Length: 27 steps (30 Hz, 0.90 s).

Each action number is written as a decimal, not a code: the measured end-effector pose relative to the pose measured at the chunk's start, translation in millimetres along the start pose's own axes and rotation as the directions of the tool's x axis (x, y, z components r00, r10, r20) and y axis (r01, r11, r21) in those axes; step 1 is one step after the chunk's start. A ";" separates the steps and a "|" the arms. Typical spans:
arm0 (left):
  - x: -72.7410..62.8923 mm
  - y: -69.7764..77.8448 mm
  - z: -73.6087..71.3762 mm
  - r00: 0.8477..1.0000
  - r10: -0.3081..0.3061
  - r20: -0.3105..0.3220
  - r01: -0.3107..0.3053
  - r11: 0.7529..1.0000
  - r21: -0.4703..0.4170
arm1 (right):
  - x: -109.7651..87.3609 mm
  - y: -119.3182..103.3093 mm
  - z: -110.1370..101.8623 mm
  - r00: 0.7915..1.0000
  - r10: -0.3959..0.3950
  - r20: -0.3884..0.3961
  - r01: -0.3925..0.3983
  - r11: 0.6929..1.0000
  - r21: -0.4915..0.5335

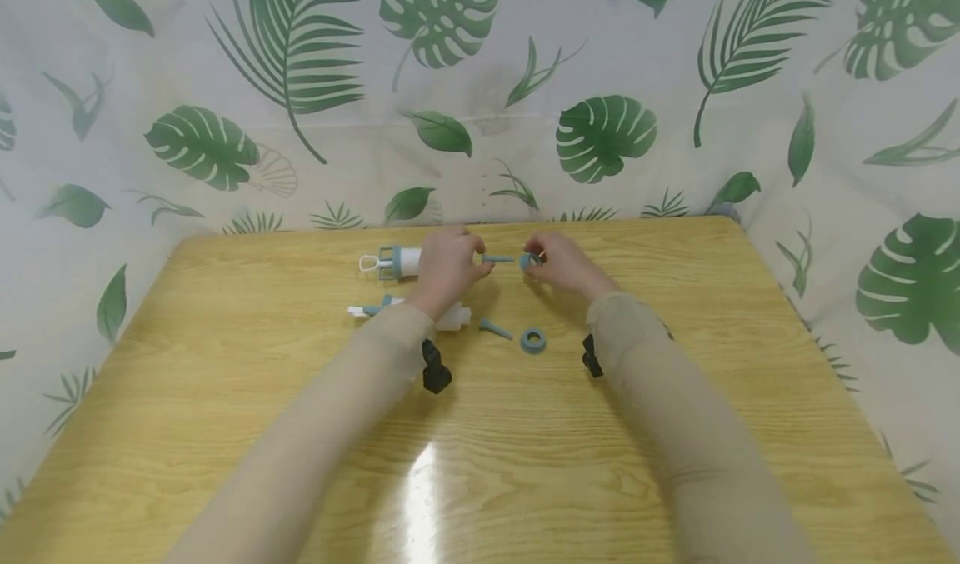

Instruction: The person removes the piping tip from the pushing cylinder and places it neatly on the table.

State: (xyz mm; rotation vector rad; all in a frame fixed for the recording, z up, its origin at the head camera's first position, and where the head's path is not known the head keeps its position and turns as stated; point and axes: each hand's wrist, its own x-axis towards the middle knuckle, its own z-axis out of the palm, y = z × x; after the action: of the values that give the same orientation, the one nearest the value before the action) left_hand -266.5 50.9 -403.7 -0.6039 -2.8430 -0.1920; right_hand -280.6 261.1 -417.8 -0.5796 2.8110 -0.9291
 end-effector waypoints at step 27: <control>12.8 6.1 26.2 0.989 -0.056 0.134 0.038 0.990 0.136 | 3.0 6.6 11.2 0.997 0.071 0.040 -0.068 0.996 -0.054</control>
State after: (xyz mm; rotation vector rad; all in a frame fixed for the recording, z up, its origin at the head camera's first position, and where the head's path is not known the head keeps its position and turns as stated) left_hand -280.5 66.0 -425.3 -0.5424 -2.9742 0.0333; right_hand -282.8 258.6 -430.7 -0.4979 2.8067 -0.8225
